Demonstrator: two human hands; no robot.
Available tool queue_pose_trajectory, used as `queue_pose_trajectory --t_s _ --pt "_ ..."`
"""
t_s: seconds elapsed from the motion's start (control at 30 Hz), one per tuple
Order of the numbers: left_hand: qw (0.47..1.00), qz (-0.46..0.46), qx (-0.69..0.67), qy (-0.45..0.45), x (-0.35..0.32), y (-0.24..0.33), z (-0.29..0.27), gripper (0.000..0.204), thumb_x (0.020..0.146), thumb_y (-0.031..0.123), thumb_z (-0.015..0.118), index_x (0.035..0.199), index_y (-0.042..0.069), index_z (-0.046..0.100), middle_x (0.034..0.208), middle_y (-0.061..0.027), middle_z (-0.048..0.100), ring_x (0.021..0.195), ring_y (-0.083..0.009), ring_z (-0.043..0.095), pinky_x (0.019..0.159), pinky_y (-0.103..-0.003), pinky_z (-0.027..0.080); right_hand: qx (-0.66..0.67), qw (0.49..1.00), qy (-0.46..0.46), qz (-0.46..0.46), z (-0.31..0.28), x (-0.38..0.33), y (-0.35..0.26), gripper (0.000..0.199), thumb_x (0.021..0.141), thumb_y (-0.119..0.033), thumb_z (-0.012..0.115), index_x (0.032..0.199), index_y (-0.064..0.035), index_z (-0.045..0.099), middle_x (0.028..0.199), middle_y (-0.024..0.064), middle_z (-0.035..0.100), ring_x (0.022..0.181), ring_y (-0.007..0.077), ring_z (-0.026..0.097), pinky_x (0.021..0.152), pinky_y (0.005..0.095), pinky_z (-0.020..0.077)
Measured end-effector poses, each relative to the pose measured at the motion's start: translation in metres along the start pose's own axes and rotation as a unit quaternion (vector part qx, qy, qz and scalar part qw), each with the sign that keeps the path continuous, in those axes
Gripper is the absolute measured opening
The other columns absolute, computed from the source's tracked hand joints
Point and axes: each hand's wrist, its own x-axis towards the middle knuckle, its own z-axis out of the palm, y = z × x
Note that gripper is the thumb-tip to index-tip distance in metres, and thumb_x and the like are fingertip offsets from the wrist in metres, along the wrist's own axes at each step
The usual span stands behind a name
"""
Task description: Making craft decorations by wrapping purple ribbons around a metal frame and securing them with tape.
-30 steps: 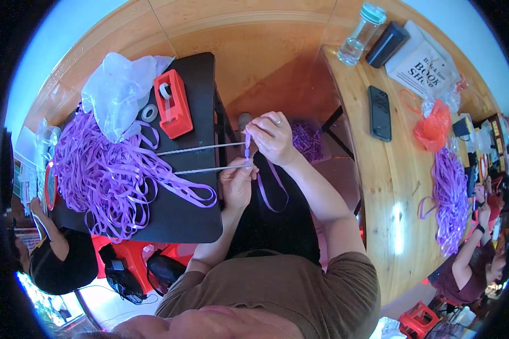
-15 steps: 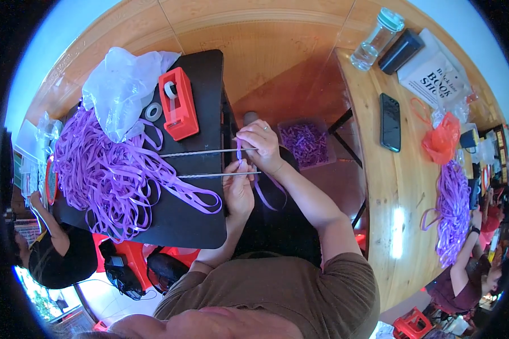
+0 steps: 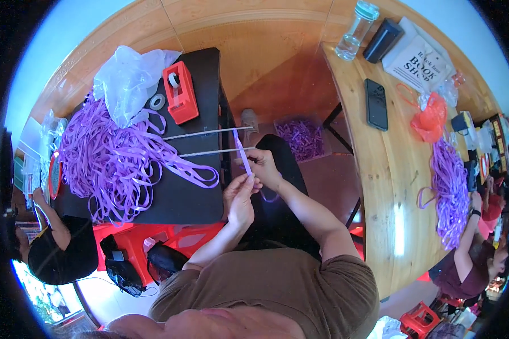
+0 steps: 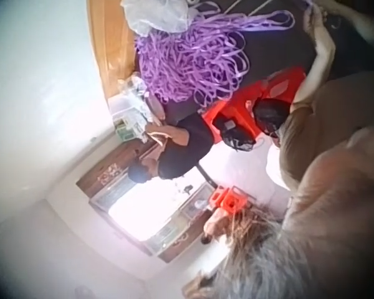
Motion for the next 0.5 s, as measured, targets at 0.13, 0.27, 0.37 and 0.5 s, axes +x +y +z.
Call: queue_pose_trajectory --t_s 0.13,0.27,0.37,0.5 --pt "1.0 0.013 0.002 -0.025 -0.02 -0.003 -0.018 0.012 0.089 0.01 0.062 0.097 0.001 0.066 0.083 -0.0079 0.067 0.075 -0.0152 0.063 0.074 -0.027 0.047 0.085 0.992 -0.018 0.093 0.009 -0.031 -0.02 0.008 0.084 -0.005 0.065 0.078 0.0004 0.066 0.071 -0.0006 0.063 0.062 0.0033 0.056 0.054 0.0192 0.0422" --pt "0.999 -0.025 0.023 -0.027 -0.037 0.0 -0.036 0.013 0.089 0.01 0.062 0.097 0.001 0.066 0.083 -0.0077 0.067 0.076 -0.0149 0.063 0.073 -0.027 0.048 0.095 0.987 -0.011 0.132 0.017 -0.063 -0.019 0.006 0.085 -0.002 0.064 0.079 -0.0011 0.066 0.065 -0.0007 0.061 0.056 0.0031 0.054 0.05 0.0182 0.041" --pt "0.997 -0.062 0.024 -0.043 -0.044 0.001 -0.049 0.013 0.089 0.009 0.063 0.097 0.0 0.066 0.084 -0.0076 0.067 0.076 -0.0144 0.064 0.069 -0.026 0.052 0.129 0.982 -0.016 0.138 0.02 -0.09 -0.012 0.006 0.085 0.0 0.061 0.08 -0.0006 0.065 0.063 -0.0013 0.06 0.055 0.0035 0.053 0.05 0.0182 0.0412" --pt "0.985 -0.102 0.099 -0.101 -0.053 0.015 -0.053 0.012 0.087 0.009 0.064 0.093 -0.001 0.067 0.081 -0.0088 0.068 0.066 -0.0139 0.064 0.061 -0.026 0.054 0.188 0.967 -0.023 0.171 0.018 -0.117 -0.011 0.009 0.085 0.003 0.058 0.08 -0.0004 0.064 0.064 -0.0015 0.059 0.056 0.0043 0.054 0.052 0.0186 0.0425"
